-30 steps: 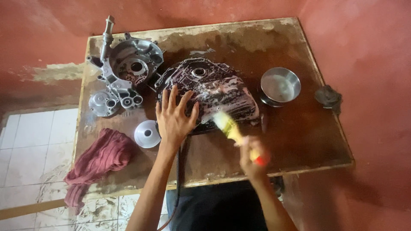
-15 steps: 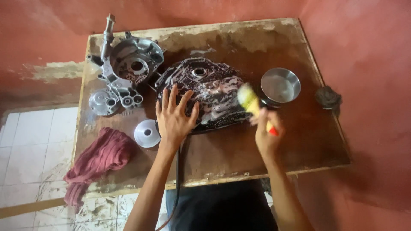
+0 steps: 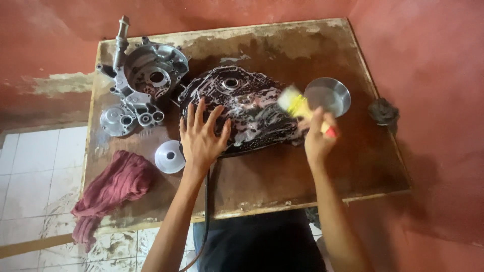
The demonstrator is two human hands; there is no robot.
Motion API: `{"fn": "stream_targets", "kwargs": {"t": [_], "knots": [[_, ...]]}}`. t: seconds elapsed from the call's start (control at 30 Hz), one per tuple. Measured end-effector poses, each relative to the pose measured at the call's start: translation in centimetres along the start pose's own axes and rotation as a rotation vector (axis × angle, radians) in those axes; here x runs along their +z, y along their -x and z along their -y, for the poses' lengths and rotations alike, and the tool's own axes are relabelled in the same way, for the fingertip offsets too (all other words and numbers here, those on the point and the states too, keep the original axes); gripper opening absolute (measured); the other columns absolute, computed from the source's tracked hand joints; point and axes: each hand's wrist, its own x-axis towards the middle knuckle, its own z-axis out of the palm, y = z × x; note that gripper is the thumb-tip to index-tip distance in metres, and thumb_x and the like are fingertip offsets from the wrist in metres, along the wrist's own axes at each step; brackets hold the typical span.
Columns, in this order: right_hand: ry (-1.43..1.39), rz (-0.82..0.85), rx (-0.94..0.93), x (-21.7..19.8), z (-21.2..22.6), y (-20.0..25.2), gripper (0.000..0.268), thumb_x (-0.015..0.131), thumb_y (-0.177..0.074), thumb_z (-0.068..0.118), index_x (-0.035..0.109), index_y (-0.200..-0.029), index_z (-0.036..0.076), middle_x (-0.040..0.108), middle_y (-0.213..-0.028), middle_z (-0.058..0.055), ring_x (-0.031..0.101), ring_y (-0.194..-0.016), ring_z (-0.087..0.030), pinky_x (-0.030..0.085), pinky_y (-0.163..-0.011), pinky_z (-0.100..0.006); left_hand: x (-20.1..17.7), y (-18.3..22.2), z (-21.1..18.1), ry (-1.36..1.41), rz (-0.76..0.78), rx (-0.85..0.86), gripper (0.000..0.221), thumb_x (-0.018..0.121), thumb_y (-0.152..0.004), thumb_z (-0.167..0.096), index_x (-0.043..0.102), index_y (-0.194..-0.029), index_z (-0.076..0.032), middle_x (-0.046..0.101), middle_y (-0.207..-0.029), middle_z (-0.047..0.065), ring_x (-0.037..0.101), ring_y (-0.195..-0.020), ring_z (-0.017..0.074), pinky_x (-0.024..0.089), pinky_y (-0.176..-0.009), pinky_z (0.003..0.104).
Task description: Cleaning a motorcycle fuel tank using a brush and cleaning solution on a workbench.
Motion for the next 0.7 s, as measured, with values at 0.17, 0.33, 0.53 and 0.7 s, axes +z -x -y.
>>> {"fn": "stream_targets", "kwargs": {"t": [0.17, 0.33, 0.53, 0.7], "knots": [[-0.010, 0.175, -0.071, 1.7, -2.1, -1.7, 0.030, 0.053, -0.113, 0.025, 0.065, -0.096, 0.002, 0.074, -0.080, -0.013, 0.074, -0.064, -0.014, 0.062, -0.051, -0.026, -0.2, -0.3, -0.2, 0.001, 0.011, -0.013, 0.044, 0.064, -0.097, -0.049, 0.071, -0.132, -0.024, 0.051, -0.154, 0.016, 0.043, -0.145, 0.0419, 0.036, -0.112, 0.066], [0.068, 0.271, -0.140, 4.1, -1.5, -5.0, 0.029, 0.055, -0.111, 0.027, 0.068, -0.099, 0.004, 0.072, -0.078, -0.012, 0.070, -0.062, -0.014, 0.058, -0.047, -0.025, 0.0, 0.0, 0.0, 0.002, 0.012, -0.007, 0.044, 0.064, -0.097, -0.049, 0.070, -0.133, -0.024, 0.051, -0.155, 0.017, 0.043, -0.145, 0.0422, 0.036, -0.113, 0.066], [0.035, 0.539, -0.074, 6.8, -0.4, -7.6, 0.030, 0.059, -0.114, 0.026, 0.063, -0.093, 0.006, 0.074, -0.077, -0.007, 0.065, -0.063, -0.014, 0.049, -0.054, -0.025, -0.1, -0.4, -0.1, 0.014, 0.017, -0.033, 0.043, 0.065, -0.095, -0.048, 0.071, -0.131, -0.026, 0.052, -0.153, 0.015, 0.043, -0.146, 0.0406, 0.036, -0.112, 0.065], [0.111, 0.503, -0.142, 8.5, -0.9, -8.3, 0.027, 0.055, -0.112, 0.030, 0.064, -0.096, 0.010, 0.072, -0.083, 0.000, 0.071, -0.068, -0.007, 0.052, -0.048, -0.022, -0.6, -0.4, -0.3, 0.026, 0.016, -0.026, 0.043, 0.066, -0.096, -0.048, 0.071, -0.132, -0.025, 0.052, -0.153, 0.016, 0.042, -0.146, 0.0420, 0.036, -0.113, 0.066]]}}
